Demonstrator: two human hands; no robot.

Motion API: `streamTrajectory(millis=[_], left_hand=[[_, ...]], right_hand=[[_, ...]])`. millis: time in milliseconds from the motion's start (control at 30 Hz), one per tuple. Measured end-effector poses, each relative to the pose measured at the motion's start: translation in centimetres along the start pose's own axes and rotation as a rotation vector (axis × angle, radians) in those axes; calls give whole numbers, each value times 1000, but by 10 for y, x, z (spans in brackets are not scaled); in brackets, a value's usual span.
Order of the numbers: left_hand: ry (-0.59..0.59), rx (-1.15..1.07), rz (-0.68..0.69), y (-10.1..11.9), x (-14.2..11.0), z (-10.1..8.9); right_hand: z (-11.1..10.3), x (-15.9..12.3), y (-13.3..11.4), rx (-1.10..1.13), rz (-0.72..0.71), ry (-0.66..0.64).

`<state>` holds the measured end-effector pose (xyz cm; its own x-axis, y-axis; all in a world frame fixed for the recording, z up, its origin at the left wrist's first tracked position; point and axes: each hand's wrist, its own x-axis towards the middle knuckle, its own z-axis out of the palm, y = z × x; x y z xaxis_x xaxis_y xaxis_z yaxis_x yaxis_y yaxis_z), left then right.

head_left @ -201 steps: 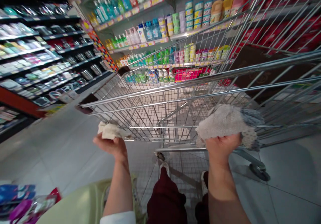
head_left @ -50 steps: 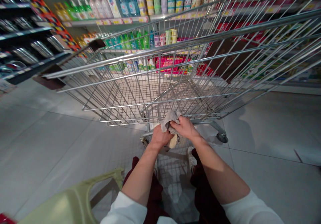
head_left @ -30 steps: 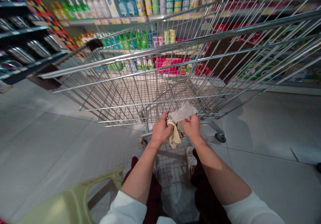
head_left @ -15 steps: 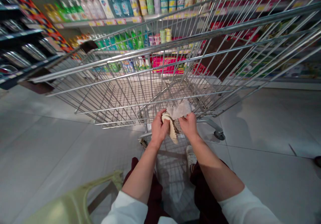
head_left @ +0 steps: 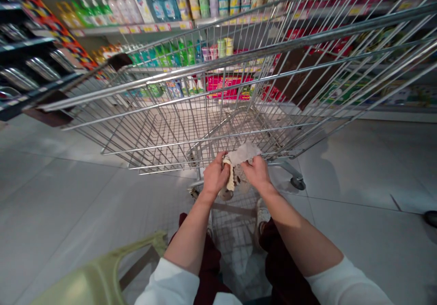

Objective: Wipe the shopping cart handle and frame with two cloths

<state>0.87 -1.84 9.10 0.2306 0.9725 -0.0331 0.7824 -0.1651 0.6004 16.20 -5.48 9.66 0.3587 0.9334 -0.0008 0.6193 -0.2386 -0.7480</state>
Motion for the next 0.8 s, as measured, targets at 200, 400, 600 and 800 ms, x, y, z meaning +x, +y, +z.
streamTrajectory(millis=[200, 400, 600, 800], left_hand=[[16, -10, -38, 5, 1, 2], [34, -94, -58, 9, 1, 13], [62, -232, -92, 13, 4, 18], [54, -156, -53, 11, 2, 19]], right_hand=[[-21, 1, 19, 214, -177, 388], [-24, 12, 25, 272, -111, 324], [-12, 15, 13, -43, 8, 72], [-1, 13, 18, -260, 5, -170]])
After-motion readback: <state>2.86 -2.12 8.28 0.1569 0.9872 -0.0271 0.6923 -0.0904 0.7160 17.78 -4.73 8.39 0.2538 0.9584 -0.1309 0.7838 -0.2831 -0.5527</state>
